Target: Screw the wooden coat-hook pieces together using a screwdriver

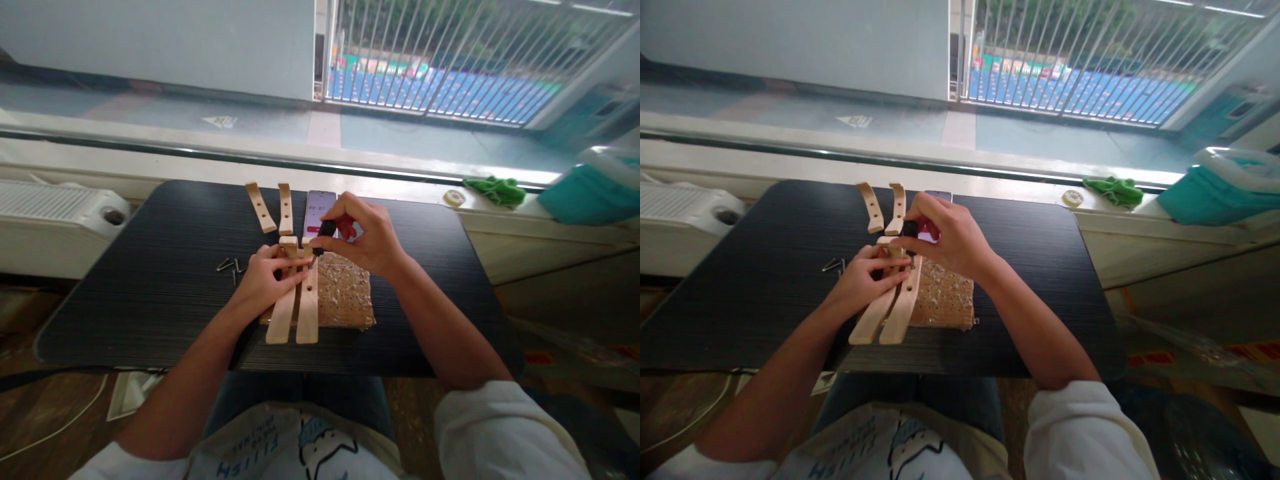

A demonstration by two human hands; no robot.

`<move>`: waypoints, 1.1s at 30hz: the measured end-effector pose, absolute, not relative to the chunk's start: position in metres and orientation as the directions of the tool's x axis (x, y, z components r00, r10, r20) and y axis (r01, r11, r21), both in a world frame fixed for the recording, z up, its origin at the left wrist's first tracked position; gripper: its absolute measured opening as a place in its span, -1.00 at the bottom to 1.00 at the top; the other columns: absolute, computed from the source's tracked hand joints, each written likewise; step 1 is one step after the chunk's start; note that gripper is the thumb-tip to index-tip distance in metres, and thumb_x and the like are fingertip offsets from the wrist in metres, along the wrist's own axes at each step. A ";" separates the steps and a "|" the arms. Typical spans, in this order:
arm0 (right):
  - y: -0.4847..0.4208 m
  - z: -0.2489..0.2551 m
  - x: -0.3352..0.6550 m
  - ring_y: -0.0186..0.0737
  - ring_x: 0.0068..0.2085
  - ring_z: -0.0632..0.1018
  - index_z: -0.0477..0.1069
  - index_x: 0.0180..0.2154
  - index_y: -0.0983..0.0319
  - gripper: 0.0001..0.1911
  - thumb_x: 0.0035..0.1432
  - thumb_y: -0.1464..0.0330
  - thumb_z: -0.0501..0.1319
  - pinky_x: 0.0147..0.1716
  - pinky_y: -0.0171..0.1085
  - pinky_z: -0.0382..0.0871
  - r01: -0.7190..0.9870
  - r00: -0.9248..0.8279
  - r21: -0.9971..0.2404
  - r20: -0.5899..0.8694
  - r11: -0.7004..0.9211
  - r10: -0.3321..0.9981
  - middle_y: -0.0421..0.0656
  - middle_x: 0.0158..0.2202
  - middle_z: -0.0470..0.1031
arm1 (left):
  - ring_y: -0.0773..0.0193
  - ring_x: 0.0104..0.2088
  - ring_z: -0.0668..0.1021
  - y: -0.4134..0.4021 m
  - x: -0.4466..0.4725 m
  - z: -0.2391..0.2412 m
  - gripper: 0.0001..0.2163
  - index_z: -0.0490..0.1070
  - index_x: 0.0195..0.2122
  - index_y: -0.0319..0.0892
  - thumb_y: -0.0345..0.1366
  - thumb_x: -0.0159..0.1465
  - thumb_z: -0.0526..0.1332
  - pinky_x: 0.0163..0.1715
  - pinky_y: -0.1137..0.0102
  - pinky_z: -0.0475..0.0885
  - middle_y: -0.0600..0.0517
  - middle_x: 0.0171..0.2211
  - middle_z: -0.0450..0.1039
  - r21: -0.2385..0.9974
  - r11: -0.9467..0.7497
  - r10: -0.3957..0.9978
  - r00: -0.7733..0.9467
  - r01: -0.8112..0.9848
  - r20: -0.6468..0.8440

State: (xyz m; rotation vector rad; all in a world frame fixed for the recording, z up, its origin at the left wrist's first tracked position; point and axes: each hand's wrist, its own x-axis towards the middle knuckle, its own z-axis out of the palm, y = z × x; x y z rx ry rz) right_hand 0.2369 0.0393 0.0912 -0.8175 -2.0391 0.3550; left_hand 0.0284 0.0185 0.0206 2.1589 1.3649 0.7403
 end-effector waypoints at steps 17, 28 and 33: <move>0.039 0.086 0.234 -0.46 -0.47 0.31 0.31 -0.27 0.19 -0.78 0.12 0.25 0.30 -0.43 -0.33 0.25 0.390 -0.391 -0.485 0.682 0.783 0.617 -0.31 -0.39 0.37 | 0.09 -0.10 0.43 0.019 0.028 0.018 -0.77 0.59 -0.12 0.02 -0.27 0.18 0.35 0.05 0.05 0.36 -0.02 -0.11 0.49 0.661 -0.394 0.913 0.355 0.638 0.201; 0.037 0.106 0.251 -0.44 -0.39 0.42 0.34 -0.16 0.26 -0.83 0.17 0.43 0.14 -0.41 -0.35 0.29 0.377 -0.574 -0.462 0.565 0.803 0.593 -0.19 -0.26 0.48 | 0.12 -0.12 0.43 0.019 0.029 0.019 -0.78 0.60 -0.14 0.02 -0.27 0.17 0.36 0.03 0.09 0.38 0.00 -0.09 0.51 0.663 -0.384 0.918 0.341 0.643 0.201; 0.037 0.101 0.250 -0.51 -0.41 0.40 0.26 -0.12 0.26 -0.77 0.15 0.51 0.13 -0.45 -0.40 0.29 0.276 -0.586 -0.598 0.516 0.752 0.625 -0.15 -0.14 0.52 | 0.11 -0.10 0.43 0.019 0.029 0.019 -0.78 0.59 -0.13 0.02 -0.25 0.18 0.35 0.05 0.09 0.37 0.01 -0.07 0.51 0.661 -0.383 0.918 0.343 0.646 0.197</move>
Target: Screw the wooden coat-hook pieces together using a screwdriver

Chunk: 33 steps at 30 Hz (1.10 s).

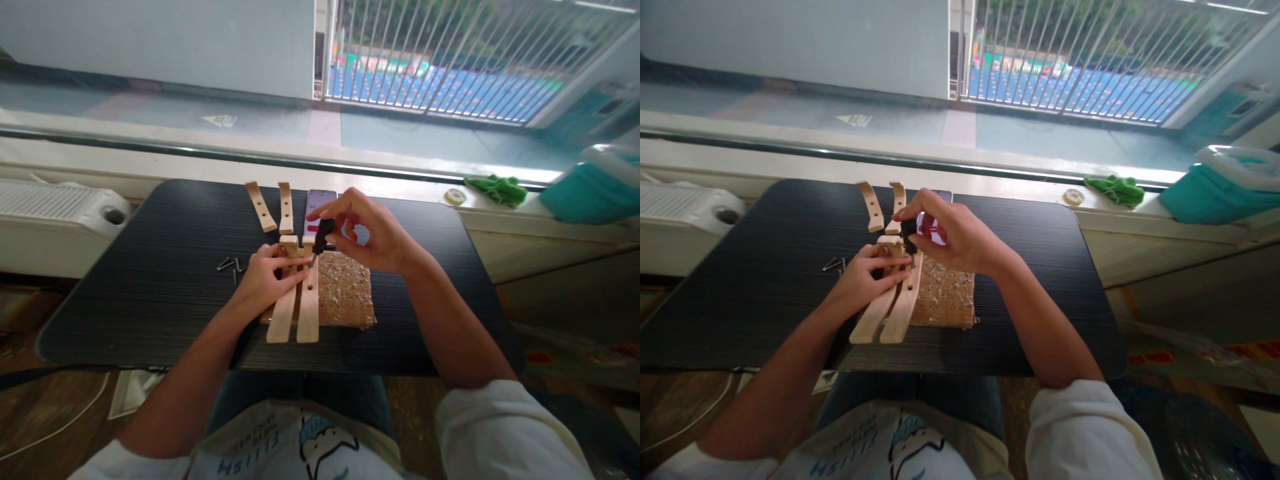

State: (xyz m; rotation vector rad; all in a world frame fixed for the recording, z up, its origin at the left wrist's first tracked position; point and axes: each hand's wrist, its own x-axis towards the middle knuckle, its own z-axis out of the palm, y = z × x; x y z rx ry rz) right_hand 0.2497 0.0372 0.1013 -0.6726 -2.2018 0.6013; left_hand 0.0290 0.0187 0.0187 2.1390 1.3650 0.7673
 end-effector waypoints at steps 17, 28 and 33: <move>0.040 0.098 0.248 -0.51 -0.44 0.37 0.20 -0.03 0.23 -0.72 0.21 0.47 0.10 -0.45 -0.36 0.24 0.161 -0.630 -0.716 0.455 0.679 0.629 -0.15 -0.13 0.50 | 0.12 -0.12 0.44 0.020 0.028 0.016 -0.78 0.59 -0.12 0.04 -0.26 0.18 0.35 0.01 0.10 0.40 0.01 -0.10 0.50 0.654 -0.402 0.911 0.352 0.641 0.215; 0.043 0.092 0.247 -0.55 -0.51 0.29 0.26 -0.09 0.21 -0.77 0.21 0.45 0.18 -0.51 -0.40 0.17 0.167 -0.591 -0.704 0.489 0.690 0.642 -0.24 -0.22 0.52 | 0.11 -0.11 0.43 0.020 0.028 0.018 -0.78 0.59 -0.13 0.02 -0.26 0.17 0.36 0.04 0.10 0.36 0.00 -0.11 0.50 0.664 -0.392 0.914 0.351 0.637 0.203; 0.042 0.093 0.246 -0.56 -0.49 0.28 0.30 -0.14 0.23 -0.82 0.20 0.44 0.20 -0.48 -0.41 0.21 0.168 -0.579 -0.671 0.526 0.722 0.623 -0.23 -0.22 0.47 | 0.12 -0.12 0.43 0.020 0.028 0.018 -0.78 0.59 -0.13 0.02 -0.27 0.17 0.36 0.02 0.12 0.38 0.01 -0.12 0.50 0.661 -0.395 0.913 0.352 0.638 0.206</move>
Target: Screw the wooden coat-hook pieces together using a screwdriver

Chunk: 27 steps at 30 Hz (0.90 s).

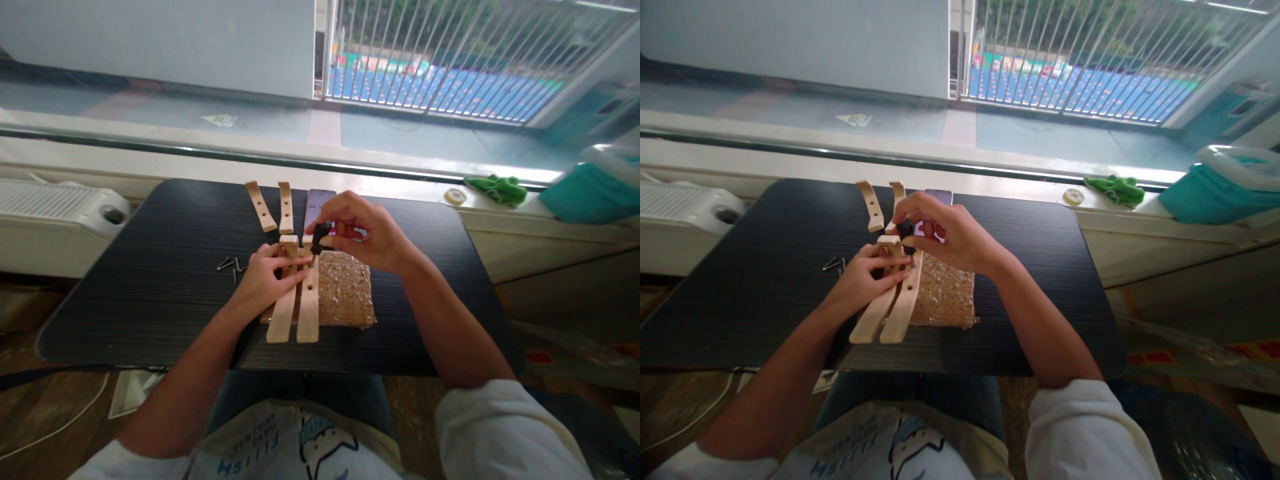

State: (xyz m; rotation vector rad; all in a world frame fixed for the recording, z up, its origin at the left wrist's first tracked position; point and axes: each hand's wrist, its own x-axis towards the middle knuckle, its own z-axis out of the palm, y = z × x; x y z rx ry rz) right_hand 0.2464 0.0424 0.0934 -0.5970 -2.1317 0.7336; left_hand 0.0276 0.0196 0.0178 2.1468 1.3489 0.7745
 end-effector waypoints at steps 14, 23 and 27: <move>0.043 0.092 0.246 -0.56 -0.50 0.26 0.33 -0.16 0.23 -0.77 0.14 0.41 0.29 -0.48 -0.43 0.22 0.215 -0.539 -0.648 0.546 0.731 0.642 -0.32 -0.37 0.37 | 0.13 -0.13 0.44 0.018 0.029 0.020 -0.78 0.59 -0.14 0.01 -0.29 0.16 0.37 0.01 0.12 0.38 0.01 -0.13 0.51 0.658 -0.406 0.909 0.354 0.634 0.220; 0.041 0.094 0.245 -0.55 -0.49 0.27 0.31 -0.20 0.23 -0.77 0.12 0.38 0.30 -0.45 -0.41 0.21 0.309 -0.517 -0.586 0.558 0.749 0.650 -0.32 -0.37 0.36 | 0.14 -0.15 0.43 0.019 0.029 0.018 -0.78 0.59 -0.14 0.02 -0.29 0.16 0.37 -0.01 0.14 0.38 0.02 -0.15 0.52 0.658 -0.403 0.911 0.347 0.636 0.223; 0.041 0.094 0.243 -0.53 -0.45 0.31 0.28 -0.22 0.23 -0.76 0.11 0.36 0.31 -0.44 -0.40 0.21 0.327 -0.507 -0.564 0.572 0.758 0.644 -0.32 -0.36 0.35 | 0.12 -0.14 0.43 0.020 0.028 0.017 -0.78 0.59 -0.14 0.03 -0.28 0.16 0.37 -0.01 0.12 0.37 0.01 -0.16 0.51 0.657 -0.400 0.912 0.346 0.639 0.218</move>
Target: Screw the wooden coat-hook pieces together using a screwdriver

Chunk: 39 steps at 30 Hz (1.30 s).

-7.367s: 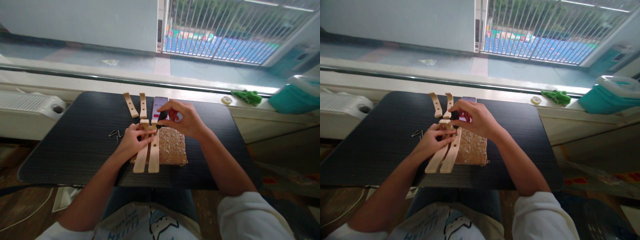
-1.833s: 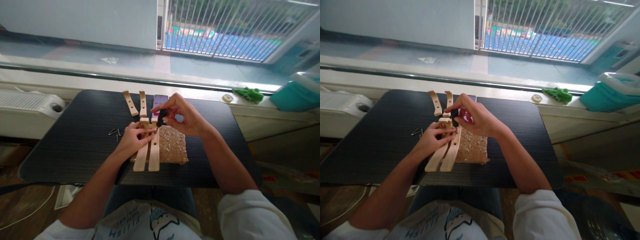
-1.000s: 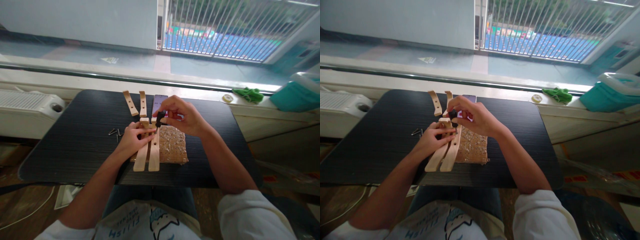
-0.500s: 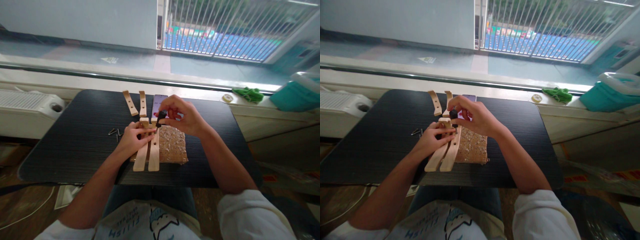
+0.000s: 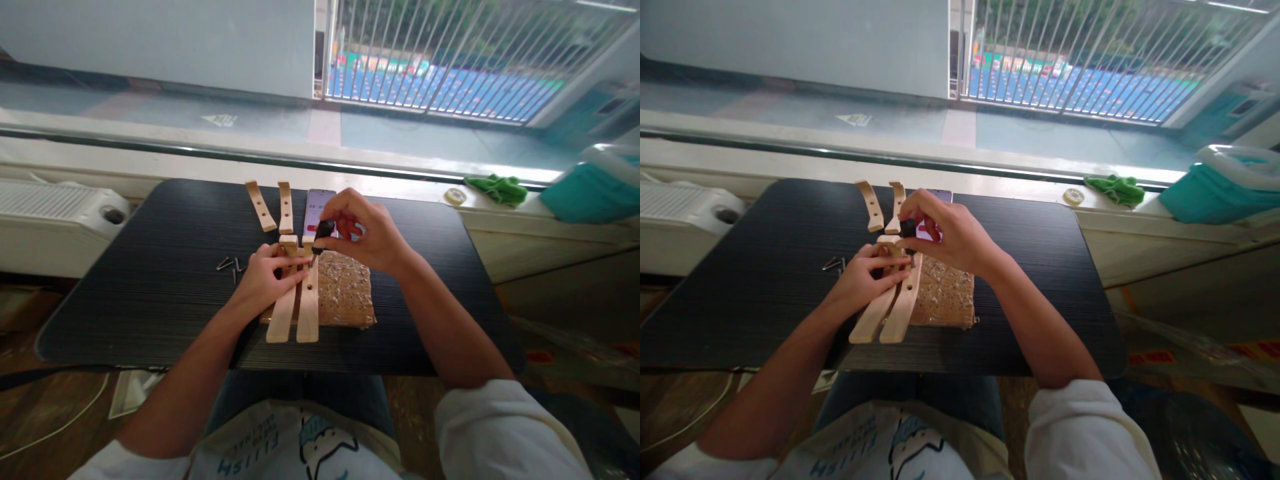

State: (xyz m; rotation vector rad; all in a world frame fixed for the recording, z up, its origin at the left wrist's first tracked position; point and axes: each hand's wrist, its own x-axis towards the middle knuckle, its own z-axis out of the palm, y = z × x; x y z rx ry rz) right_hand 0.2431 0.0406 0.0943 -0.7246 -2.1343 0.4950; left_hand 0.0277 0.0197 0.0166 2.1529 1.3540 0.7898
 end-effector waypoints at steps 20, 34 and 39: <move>0.042 0.087 0.237 -0.51 -0.54 0.24 0.16 -0.29 0.15 -0.63 0.04 0.28 0.37 -0.54 -0.38 0.14 0.372 -0.429 -0.545 0.616 0.751 0.660 -0.41 -0.51 0.20 | 0.09 -0.12 0.44 0.020 0.028 0.016 -0.77 0.59 -0.13 0.04 -0.27 0.17 0.36 0.02 0.07 0.38 -0.01 -0.12 0.50 0.661 -0.404 0.910 0.348 0.632 0.225; 0.041 0.084 0.235 -0.44 -0.46 0.33 0.28 -0.22 0.19 -0.77 0.13 0.26 0.27 -0.45 -0.32 0.22 0.421 -0.429 -0.476 0.645 0.772 0.632 -0.29 -0.40 0.37 | 0.12 -0.13 0.43 0.019 0.028 0.015 -0.78 0.59 -0.12 0.03 -0.24 0.18 0.34 0.01 0.09 0.39 0.00 -0.12 0.49 0.654 -0.402 0.911 0.352 0.641 0.215; 0.041 0.085 0.236 -0.46 -0.46 0.33 0.30 -0.24 0.20 -0.78 0.14 0.25 0.27 -0.44 -0.33 0.24 0.410 -0.442 -0.464 0.652 0.785 0.616 -0.27 -0.37 0.41 | 0.10 -0.13 0.43 0.019 0.028 0.016 -0.78 0.59 -0.12 0.02 -0.26 0.19 0.34 0.01 0.06 0.39 -0.02 -0.12 0.49 0.655 -0.404 0.910 0.358 0.639 0.211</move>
